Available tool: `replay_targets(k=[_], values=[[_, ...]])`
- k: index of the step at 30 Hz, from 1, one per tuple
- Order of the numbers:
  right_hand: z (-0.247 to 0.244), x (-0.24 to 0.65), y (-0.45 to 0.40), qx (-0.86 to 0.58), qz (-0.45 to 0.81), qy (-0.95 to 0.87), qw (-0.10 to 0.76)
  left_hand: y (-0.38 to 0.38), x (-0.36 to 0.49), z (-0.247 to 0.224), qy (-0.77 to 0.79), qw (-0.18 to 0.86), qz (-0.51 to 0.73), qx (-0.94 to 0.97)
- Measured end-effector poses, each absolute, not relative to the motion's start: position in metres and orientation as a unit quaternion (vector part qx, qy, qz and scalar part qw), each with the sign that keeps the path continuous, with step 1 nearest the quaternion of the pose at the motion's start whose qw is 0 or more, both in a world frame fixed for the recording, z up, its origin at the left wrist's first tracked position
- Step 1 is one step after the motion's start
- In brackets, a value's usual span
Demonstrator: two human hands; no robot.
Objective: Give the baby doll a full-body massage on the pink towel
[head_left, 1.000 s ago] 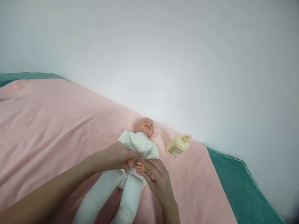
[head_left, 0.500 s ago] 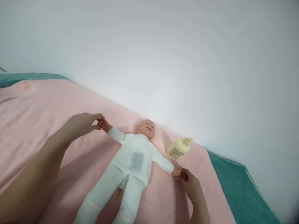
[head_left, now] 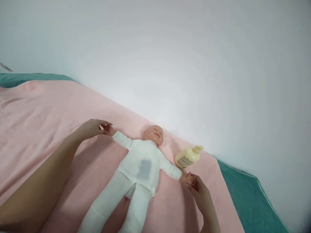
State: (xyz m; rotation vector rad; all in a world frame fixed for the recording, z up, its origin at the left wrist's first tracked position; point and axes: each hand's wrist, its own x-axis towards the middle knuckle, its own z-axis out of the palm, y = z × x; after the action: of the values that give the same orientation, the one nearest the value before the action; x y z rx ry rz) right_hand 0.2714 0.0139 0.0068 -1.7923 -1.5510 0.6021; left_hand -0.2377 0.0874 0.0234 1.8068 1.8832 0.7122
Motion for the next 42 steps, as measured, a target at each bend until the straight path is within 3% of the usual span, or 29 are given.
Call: replay_targets(k=[8,12,20,29,35,42], values=[[0.014,0.214,0.023,-0.509,0.325,-0.537,0.589,0.087,-0.192,0.037,0.583,0.320,0.535,0.521],[0.003,0.191,0.049,-0.430,0.345,-0.536,0.639,0.107,-0.156,0.036,0.531,0.359,0.591,0.490],[0.007,0.148,0.111,-0.478,0.319,-0.528,0.625,0.165,-0.096,0.015,0.561,0.315,0.572,0.510],[-0.001,0.137,0.134,-0.525,0.262,-0.549,0.595,0.211,-0.097,-0.040,0.631,0.281,0.427,0.584],[-0.009,0.130,0.132,-0.554,0.236,-0.564,0.565,0.200,-0.094,-0.035,0.632,0.248,0.412,0.607],[0.002,0.138,0.110,-0.558,0.203,-0.586,0.551,0.166,-0.092,0.003,0.610,0.201,0.459,0.613]])
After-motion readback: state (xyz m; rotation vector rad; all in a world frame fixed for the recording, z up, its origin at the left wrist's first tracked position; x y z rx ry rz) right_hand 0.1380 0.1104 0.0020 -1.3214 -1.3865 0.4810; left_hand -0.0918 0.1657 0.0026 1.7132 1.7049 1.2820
